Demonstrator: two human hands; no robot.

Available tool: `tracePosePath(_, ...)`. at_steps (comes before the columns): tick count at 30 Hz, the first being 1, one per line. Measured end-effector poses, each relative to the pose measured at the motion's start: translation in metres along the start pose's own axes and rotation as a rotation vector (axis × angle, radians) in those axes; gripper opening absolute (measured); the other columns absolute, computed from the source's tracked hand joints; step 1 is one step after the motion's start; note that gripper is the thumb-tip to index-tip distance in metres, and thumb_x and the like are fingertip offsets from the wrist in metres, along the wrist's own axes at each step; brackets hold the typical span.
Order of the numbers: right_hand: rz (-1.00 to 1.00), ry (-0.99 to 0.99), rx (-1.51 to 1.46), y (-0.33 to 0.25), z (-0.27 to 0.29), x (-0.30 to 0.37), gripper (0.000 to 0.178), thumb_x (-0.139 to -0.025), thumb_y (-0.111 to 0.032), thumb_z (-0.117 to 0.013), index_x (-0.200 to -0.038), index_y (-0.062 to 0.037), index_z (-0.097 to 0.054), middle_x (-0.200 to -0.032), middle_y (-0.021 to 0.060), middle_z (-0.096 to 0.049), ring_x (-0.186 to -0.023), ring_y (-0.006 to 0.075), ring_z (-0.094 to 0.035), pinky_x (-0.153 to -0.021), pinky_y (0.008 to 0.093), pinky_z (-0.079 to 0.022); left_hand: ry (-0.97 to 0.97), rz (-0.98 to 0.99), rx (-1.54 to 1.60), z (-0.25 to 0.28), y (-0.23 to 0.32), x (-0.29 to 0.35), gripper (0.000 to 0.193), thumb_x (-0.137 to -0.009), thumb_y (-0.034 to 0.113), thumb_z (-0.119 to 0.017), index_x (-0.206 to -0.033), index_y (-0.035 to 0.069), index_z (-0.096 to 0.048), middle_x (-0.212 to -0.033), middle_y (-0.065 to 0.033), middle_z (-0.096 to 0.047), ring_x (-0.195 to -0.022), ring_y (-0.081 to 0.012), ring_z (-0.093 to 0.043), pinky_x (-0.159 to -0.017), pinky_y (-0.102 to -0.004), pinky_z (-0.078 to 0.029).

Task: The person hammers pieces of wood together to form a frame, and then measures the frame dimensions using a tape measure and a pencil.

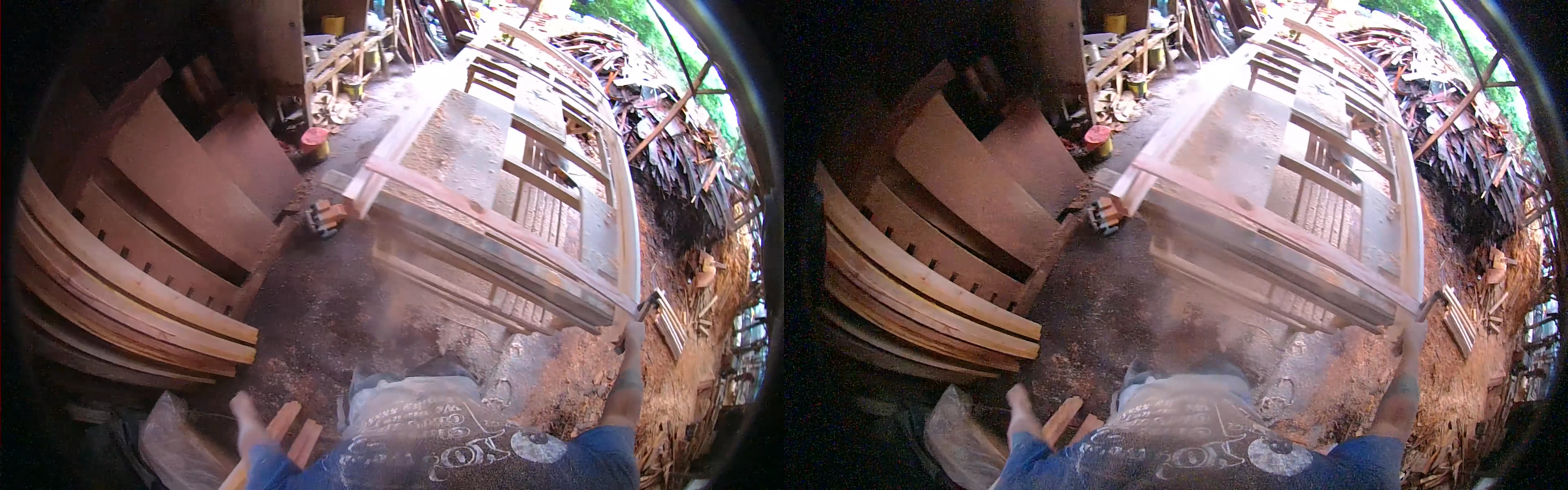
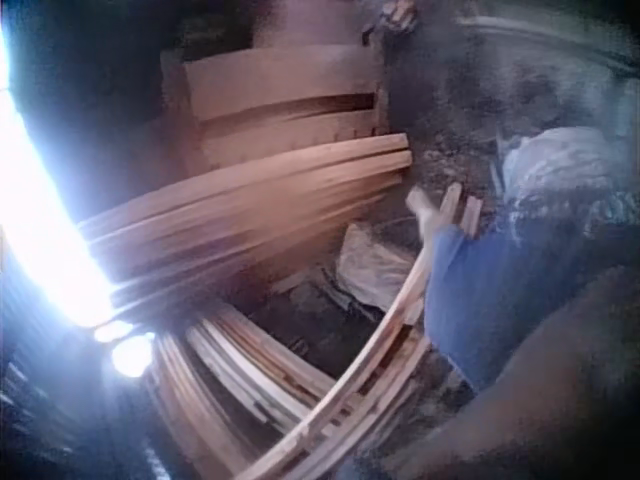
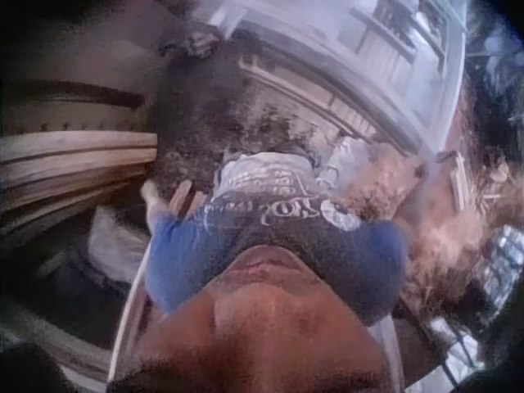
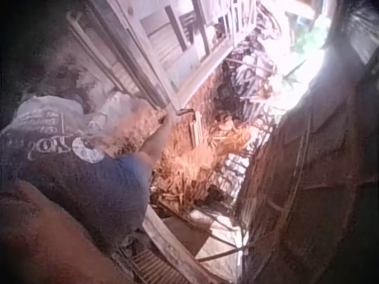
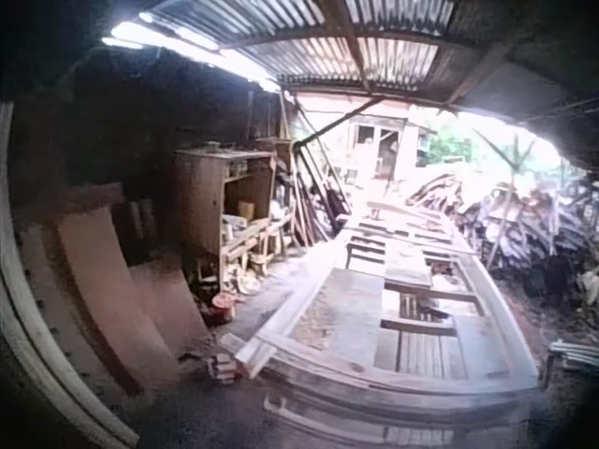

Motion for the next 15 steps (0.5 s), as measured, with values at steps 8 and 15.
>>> tracePosePath(8,-0.215,-0.648,-0.786,-0.241,-0.153,0.103,0.026,-0.096,-0.030,-0.059,-0.076,-0.0138,-0.055,-0.052,0.0005,-0.049,-0.037,0.0159,-0.048,-0.035,0.0309,-0.040,-0.252,0.171,0.892,0.123,-0.068,-0.126,0.025,-0.097,0.021,-0.046,-0.084,0.006,-0.062,-0.075,-0.0166,-0.062,-0.062,-0.0330,-0.062,-0.053,-0.0468,-0.052)
tracePosePath(15,-0.167,-0.941,-0.741,-0.519,-0.236,0.186,0.023,-0.092,-0.024,-0.058,-0.073,-0.0116,-0.056,-0.052,0.0006,-0.052,-0.035,0.0149,-0.048,-0.033,0.0296,-0.041,-0.753,-0.736,-0.185,-0.089,0.260,0.014,0.032,-0.094,0.035,-0.055,-0.099,0.005,-0.065,-0.095,-0.0124,-0.069,-0.084,-0.0295,-0.062,-0.072,-0.0430,-0.050)
Point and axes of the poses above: each hand's wrist, its own x-axis away from the middle knuckle, its own z-axis out of the back of the hand, y = z × x, the point moved 2 cm from there along -x, towards the middle knuckle
